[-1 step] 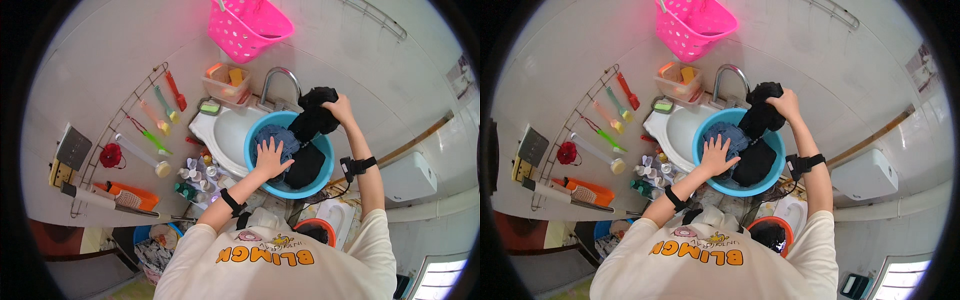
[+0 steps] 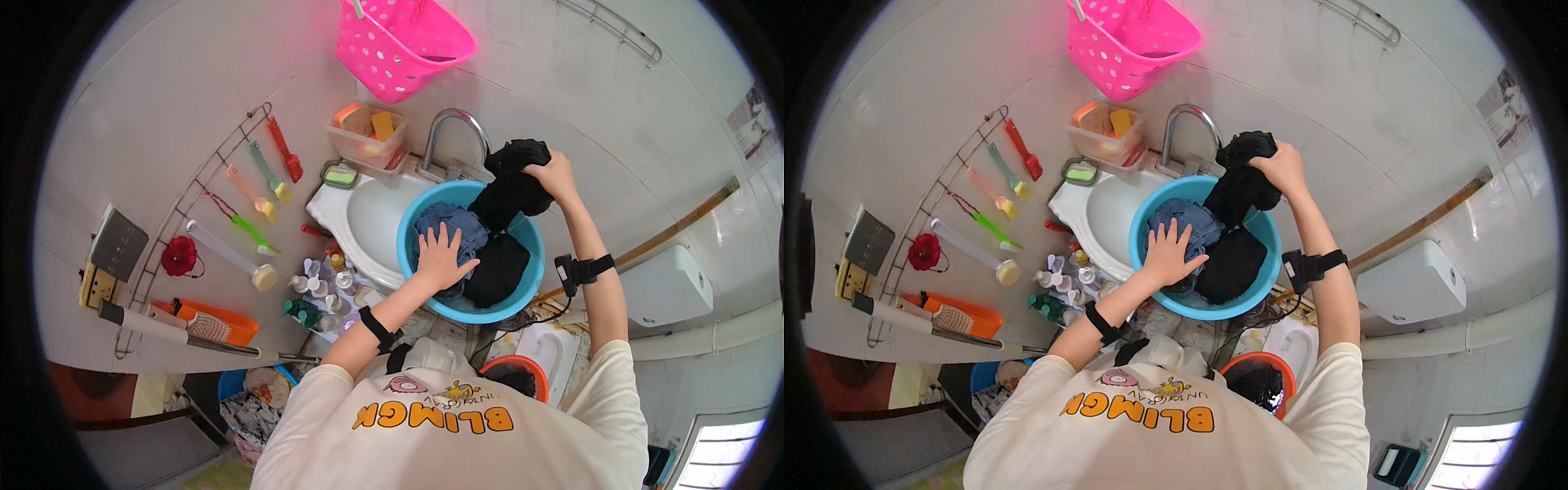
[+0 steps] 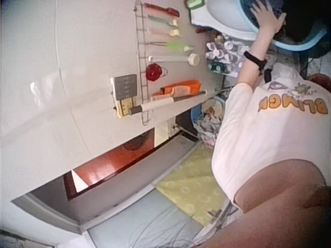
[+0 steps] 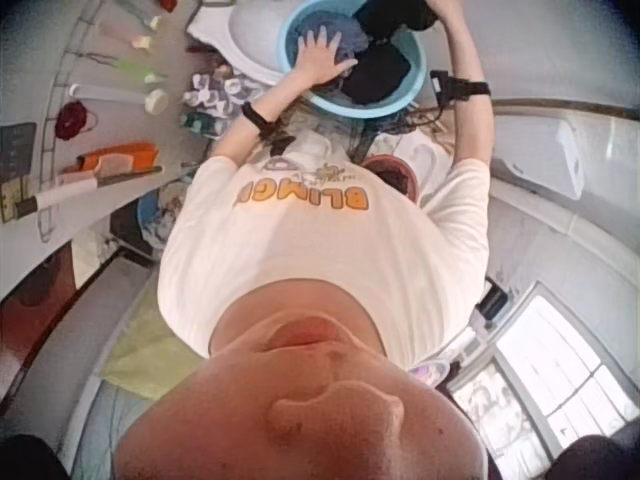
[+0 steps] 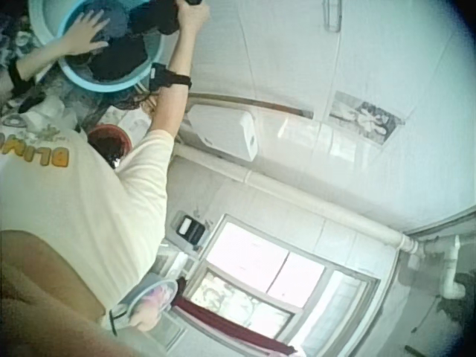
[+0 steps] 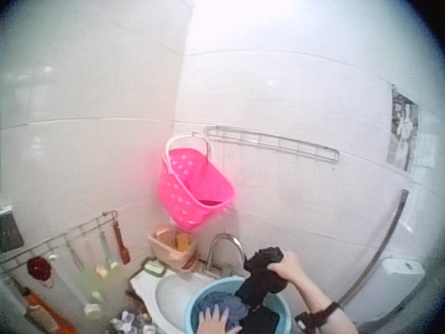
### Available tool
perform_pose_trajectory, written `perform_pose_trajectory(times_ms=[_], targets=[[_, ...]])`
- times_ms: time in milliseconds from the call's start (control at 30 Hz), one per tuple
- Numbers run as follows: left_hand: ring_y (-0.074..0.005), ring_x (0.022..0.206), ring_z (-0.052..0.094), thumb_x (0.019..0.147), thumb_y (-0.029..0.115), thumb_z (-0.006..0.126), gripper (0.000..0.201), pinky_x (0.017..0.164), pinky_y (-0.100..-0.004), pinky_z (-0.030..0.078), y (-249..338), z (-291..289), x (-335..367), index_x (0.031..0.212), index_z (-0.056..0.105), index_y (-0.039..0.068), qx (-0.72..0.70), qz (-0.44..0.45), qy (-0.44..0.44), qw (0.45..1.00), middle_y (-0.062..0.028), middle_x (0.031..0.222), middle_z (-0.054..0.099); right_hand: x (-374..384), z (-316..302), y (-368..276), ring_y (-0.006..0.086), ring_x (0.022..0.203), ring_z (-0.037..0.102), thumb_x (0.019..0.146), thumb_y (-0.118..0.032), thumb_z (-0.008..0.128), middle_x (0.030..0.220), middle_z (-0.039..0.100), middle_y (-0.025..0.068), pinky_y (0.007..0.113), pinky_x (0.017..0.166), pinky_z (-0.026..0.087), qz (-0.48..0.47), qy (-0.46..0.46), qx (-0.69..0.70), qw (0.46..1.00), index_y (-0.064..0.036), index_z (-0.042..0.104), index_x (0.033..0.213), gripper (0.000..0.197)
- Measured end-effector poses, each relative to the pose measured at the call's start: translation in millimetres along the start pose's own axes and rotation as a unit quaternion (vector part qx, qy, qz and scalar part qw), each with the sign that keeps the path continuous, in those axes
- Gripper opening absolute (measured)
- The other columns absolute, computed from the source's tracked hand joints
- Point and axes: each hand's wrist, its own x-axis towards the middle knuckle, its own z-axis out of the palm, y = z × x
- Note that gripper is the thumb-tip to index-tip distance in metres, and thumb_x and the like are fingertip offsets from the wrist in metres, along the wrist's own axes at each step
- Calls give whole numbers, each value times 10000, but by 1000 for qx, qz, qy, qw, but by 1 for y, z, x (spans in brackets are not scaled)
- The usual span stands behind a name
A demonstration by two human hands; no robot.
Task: The person washes clothes in a blue basin by hand, then lifts and holds a pair of jeans to look at them.
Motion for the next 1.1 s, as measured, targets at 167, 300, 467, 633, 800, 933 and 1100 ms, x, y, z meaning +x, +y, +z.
perform_pose_trajectory(times_ms=[167, 300, 467, 633, 800, 933, 1100], targets=[[-504, 1252, 275, 805, 664, 402, 835, 1029, -578, 187, 8, -1, 8, 1375, 322, 59, 8, 5, -24, 1000, -291, 1400, 249, -14, 14, 30, 307, 815, 646, 609, -300, 699, 858, 671, 163, 364, 734, 496, 22, 24, 17, 999, -53, 668, 941, 415], [-498, 1254, 276, 806, 656, 410, 829, 1030, -574, 193, 0, -2, 11, 1376, 323, 61, 13, -2, -15, 1000, -286, 1397, 262, -25, 54, 65, 322, 864, 632, 618, -346, 716, 904, 663, 173, 380, 771, 491, 46, -62, -14, 997, -38, 661, 954, 459], [-502, 1247, 281, 809, 634, 432, 813, 1026, -578, 195, 3, -1, 6, 1377, 324, 62, 5, 5, -11, 1000, -284, 1388, 278, -55, 96, 107, 402, 1125, 478, 686, -269, 699, 1226, 486, 270, 413, 954, 392, 17, -217, -102, 971, -101, 209, 1413, 893], [-504, 1246, 277, 812, 619, 444, 807, 1020, -588, 192, 4, -1, 6, 1370, 331, 48, -1, 0, -13, 1000, -284, 1385, 280, -59, 128, 120, 479, 1202, 373, 747, -272, 648, 1377, 207, 358, 445, 998, 348, 79, -335, -160, 925, -153, -65, 1438, 1000], [-508, 1237, 284, 810, 601, 465, 805, 1009, -599, 196, -10, -7, 8, 1359, 338, 27, 23, -15, -6, 1000, -284, 1381, 289, -33, 188, 110, 526, 1239, 285, 812, -451, 533, 1414, 71, 358, 473, 1041, 285, 147, -477, -244, 832, -53, -17, 1432, 919], [-500, 1213, 315, 786, 556, 539, 791, 993, -601, 223, 21, -6, 14, 1332, 371, 9, -2, 23, 16, 1000, -276, 1353, 334, -30, 207, 202, 509, 1265, 244, 768, -582, 503, 1420, 105, 335, 444, 1061, 252, 78, -531, -305, 787, 56, 143, 1383, 956], [-477, 1234, 295, 772, 556, 553, 806, 1000, -587, 224, 16, -19, -1, 1343, 358, 21, 17, -11, -2, 1000, -263, 1364, 313, -12, 192, 142, 346, 1208, 436, 691, -496, 520, 1275, 450, 269, 371, 1005, 347, 93, -504, -199, 835, 51, 521, 1190, 740]])
